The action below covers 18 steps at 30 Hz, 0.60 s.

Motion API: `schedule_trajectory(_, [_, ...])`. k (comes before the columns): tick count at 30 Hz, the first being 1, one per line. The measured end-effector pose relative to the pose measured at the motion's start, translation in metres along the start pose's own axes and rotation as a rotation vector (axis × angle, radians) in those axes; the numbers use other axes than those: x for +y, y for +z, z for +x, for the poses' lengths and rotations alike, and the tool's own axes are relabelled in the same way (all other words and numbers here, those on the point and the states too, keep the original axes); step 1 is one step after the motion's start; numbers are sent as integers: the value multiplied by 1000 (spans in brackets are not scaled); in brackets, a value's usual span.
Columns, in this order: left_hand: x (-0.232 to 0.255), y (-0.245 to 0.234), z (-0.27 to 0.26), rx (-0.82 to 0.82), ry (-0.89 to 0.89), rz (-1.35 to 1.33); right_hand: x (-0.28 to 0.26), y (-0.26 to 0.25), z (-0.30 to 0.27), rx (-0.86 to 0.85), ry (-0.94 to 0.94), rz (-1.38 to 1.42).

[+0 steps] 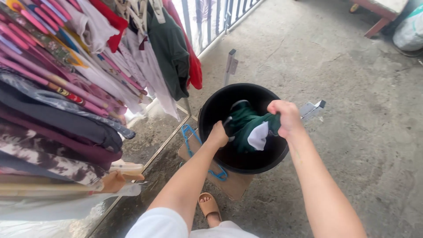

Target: Hanging wet clothes on a rack to dry.

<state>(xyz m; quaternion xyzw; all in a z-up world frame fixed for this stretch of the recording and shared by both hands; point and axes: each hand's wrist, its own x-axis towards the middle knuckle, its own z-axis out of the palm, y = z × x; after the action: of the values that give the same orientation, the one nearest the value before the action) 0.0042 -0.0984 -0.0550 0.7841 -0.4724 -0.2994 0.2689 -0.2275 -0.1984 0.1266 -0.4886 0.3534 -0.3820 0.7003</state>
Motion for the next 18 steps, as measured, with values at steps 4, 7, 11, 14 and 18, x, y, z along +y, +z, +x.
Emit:
schedule_trajectory(4, [6,16,-12,49,-40,38,-68,-3,-28,-14,-88,404])
schedule_trajectory(7, [-17,43,11,-46,30,33,-93,-11,-32,-47,-156,413])
schedule_trajectory(11, [-4,31,48,-124,42,-279,-51,-35,-12,196,-223,91])
schedule_trajectory(14, [68,-36,38,-136,4,-398,-17,-20,-17,234,-160,-536])
schedule_trajectory(18, [155,-94,15,-205,49,-332,33,27,-44,6,35,-1052])
